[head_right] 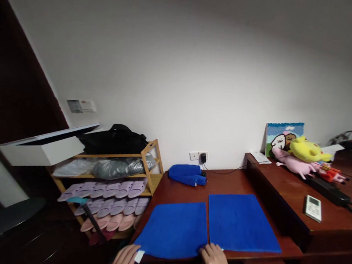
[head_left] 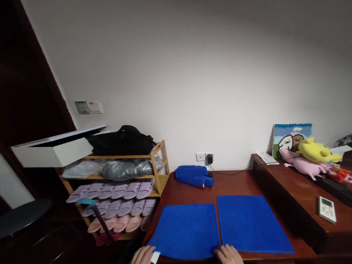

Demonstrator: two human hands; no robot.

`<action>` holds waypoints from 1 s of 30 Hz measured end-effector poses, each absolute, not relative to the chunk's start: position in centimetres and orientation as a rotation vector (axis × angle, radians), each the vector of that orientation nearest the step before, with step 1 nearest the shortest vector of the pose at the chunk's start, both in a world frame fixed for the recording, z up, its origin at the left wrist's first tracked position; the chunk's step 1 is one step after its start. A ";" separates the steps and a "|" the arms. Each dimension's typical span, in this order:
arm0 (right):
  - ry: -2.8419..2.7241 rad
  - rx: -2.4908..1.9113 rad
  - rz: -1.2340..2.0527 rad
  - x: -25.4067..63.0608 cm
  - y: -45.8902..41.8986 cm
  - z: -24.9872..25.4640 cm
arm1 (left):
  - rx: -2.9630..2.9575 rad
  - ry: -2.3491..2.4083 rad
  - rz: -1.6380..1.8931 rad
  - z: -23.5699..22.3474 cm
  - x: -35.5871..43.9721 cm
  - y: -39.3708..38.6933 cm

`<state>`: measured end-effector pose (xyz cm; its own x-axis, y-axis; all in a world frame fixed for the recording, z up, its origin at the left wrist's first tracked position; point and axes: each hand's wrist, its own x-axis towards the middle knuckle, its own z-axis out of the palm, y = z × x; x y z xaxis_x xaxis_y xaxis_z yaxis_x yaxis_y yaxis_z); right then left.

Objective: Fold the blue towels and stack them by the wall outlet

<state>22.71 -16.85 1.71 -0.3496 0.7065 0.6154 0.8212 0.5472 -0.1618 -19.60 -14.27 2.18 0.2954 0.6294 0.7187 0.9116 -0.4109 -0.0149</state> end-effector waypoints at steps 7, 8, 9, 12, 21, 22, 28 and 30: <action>-2.030 -1.161 -0.038 30.9 -18.5 18.3 | -2.293 -1.357 -1.039 17.8 -16.3 -14.0; -2.014 -1.145 -0.040 32.3 -18.9 19.9 | -2.340 -1.363 -1.074 19.9 -15.4 -14.1; -2.000 -1.139 -0.028 33.7 -19.2 21.2 | -2.390 -1.375 -1.107 21.7 -14.3 -14.2; -1.990 -1.202 0.107 37.6 -19.4 23.6 | -2.626 -1.429 -1.125 25.2 -10.2 -13.5; -1.921 -1.446 0.153 48.2 -10.8 24.9 | -2.872 -1.174 -1.184 26.7 3.9 -2.8; -1.878 -1.455 0.086 49.2 -9.8 25.3 | -2.803 -1.142 -1.199 27.0 5.2 -2.0; -1.725 -1.453 -0.113 53.5 -8.3 25.2 | -2.535 -0.986 -1.190 26.4 10.3 -1.4; -1.713 -1.483 -0.115 54.2 -9.4 22.5 | -2.555 -0.947 -1.159 23.9 11.1 -2.2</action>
